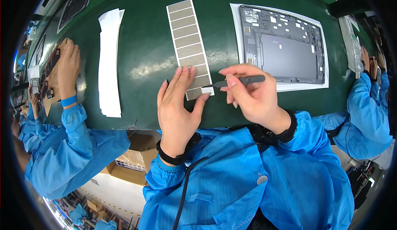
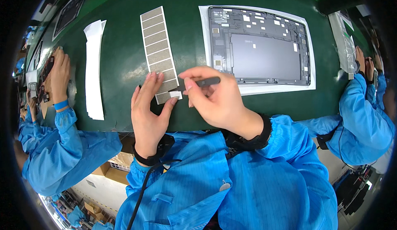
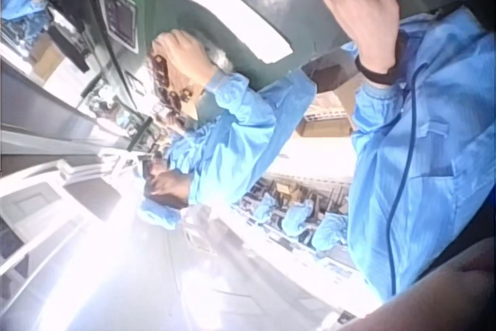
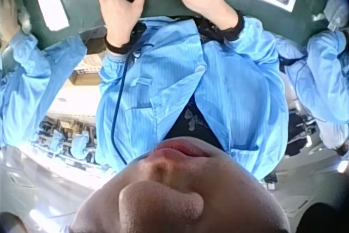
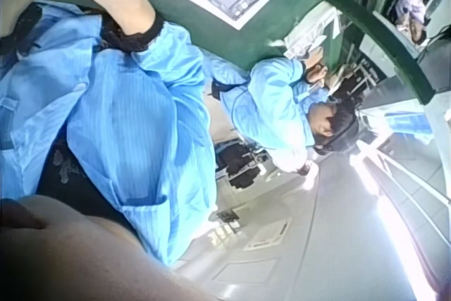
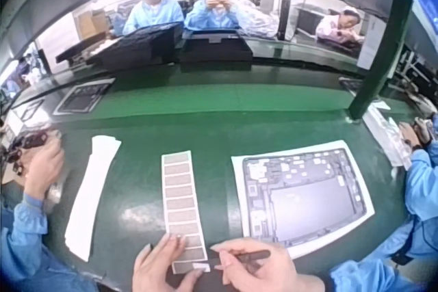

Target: Applying adhesive strips or components to electronic device frames at an assembly line workstation.

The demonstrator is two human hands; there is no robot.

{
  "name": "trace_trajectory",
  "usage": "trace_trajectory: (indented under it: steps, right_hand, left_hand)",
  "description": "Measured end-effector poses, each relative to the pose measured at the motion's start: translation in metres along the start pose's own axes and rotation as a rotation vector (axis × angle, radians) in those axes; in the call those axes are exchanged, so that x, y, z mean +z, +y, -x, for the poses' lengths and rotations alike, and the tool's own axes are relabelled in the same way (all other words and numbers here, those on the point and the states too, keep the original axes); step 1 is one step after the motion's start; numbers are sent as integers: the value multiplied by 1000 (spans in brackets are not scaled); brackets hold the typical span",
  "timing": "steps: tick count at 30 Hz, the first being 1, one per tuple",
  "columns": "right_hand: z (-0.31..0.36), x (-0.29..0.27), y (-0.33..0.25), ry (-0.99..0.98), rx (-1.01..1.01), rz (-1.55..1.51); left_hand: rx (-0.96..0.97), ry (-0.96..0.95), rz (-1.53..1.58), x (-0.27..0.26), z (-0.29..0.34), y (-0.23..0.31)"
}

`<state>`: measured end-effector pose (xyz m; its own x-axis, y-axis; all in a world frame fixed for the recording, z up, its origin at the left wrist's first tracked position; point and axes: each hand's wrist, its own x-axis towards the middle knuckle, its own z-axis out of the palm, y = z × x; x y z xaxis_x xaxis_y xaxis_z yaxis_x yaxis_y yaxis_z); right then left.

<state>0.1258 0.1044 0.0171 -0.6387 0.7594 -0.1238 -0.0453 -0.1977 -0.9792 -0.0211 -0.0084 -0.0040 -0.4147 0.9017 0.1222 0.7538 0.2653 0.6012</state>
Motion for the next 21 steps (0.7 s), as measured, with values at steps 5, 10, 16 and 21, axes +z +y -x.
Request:
trace_trajectory:
  steps: [5, 10, 16, 21]
  right_hand:
    - [-2, -3, 6, -2, 36, 29]
    - [-4, -5, 18, -51, 4, 261]
    - [-1, 1, 12, -28, -91, 197]
    - [4, -21, -19, 32, -83, 63]
  left_hand:
    - [6, 0, -9, -1, -1, 0]
    - [-8, -1, -10, -2, -1, 0]
    - [-7, 19, 10, -1, 0, 3]
    - [11, -4, 44, 0, -7, 7]
